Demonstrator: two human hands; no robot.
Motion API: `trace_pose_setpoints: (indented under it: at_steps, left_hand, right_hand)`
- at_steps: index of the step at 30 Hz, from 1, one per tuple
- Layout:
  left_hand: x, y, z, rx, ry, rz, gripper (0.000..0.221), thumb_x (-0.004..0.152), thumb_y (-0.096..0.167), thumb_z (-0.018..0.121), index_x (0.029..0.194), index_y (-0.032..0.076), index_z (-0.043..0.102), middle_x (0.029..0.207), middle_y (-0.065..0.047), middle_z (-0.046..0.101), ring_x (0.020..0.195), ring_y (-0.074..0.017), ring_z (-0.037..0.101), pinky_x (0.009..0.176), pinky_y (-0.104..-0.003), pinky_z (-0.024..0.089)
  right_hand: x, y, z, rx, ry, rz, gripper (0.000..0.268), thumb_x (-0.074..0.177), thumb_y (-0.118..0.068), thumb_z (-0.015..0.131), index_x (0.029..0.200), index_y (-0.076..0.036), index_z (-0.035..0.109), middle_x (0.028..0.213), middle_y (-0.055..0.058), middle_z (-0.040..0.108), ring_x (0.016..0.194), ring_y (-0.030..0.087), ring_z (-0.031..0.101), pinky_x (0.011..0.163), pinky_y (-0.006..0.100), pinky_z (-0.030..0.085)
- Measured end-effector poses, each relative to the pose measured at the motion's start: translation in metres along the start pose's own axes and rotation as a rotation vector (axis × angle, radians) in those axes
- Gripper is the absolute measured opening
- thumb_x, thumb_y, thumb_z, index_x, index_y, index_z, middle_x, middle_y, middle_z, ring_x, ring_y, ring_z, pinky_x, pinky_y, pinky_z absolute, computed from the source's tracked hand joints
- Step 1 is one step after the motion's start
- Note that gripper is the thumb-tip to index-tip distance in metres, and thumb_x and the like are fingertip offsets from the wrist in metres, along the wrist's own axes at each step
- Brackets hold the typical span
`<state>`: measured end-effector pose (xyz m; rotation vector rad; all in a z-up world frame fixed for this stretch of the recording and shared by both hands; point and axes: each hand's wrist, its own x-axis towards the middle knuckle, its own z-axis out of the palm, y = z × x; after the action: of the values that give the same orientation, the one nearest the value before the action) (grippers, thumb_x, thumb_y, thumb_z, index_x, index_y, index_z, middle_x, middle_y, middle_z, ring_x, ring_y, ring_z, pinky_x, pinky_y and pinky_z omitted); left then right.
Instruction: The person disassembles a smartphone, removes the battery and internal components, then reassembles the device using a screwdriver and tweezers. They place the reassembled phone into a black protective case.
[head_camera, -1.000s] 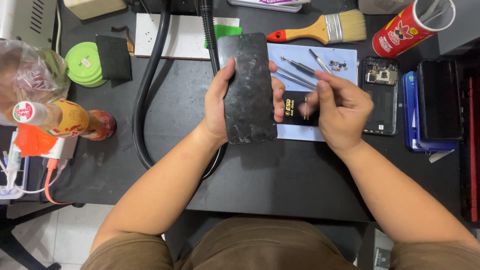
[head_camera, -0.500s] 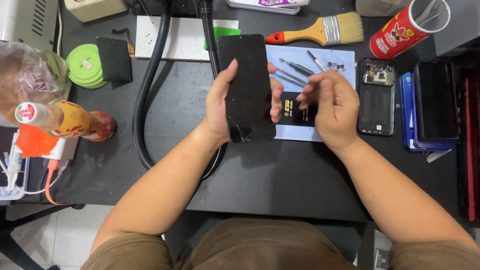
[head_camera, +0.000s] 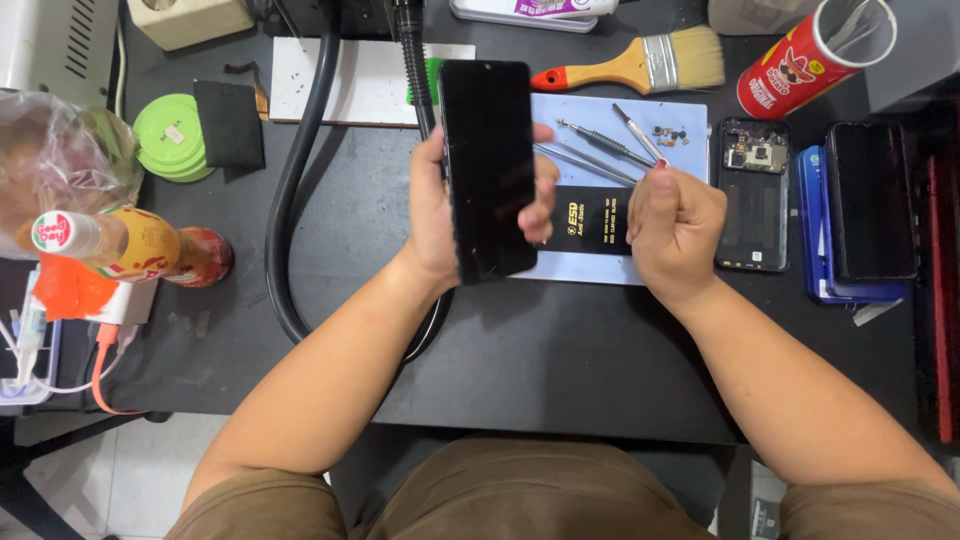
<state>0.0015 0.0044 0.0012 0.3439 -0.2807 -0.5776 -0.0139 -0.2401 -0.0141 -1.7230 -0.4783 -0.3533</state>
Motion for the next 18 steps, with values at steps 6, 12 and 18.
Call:
trace_pose_setpoints:
  at_steps: [6,12,18]
  left_hand:
    - [0.011,-0.009,-0.016,0.335,0.392,0.056,0.046,0.11,0.048,0.051,0.13,0.007,0.045,0.117,-0.009,0.059,0.101,-0.0203,0.061,0.087,-0.043,0.053]
    - [0.011,-0.005,-0.001,0.408,0.382,0.06,0.046,0.103,0.04,0.051,0.135,0.01,0.038,0.129,-0.013,0.063,0.108,-0.021,0.067,0.087,-0.043,0.059]
    - [0.014,-0.017,-0.013,0.602,0.361,0.153,0.054,0.104,0.026,0.066,0.143,0.005,0.035,0.128,-0.022,0.064,0.116,-0.0267,0.063,0.1,-0.043,0.054]
  right_hand:
    - [0.003,-0.007,0.006,0.367,-0.267,0.206,0.048,0.114,-0.042,0.043,0.138,-0.001,0.038,0.13,0.019,0.061,0.106,0.025,0.07,0.07,0.033,0.061]
    - [0.007,-0.007,0.009,0.557,-0.288,0.432,0.069,0.111,-0.043,0.046,0.161,-0.001,0.026,0.145,0.021,0.054,0.118,0.029,0.065,0.084,0.04,0.063]
    - [-0.006,-0.006,0.012,0.372,-0.291,0.459,0.06,0.109,-0.028,0.054,0.159,0.0,0.036,0.154,0.017,0.051,0.126,0.021,0.058,0.088,0.031,0.054]
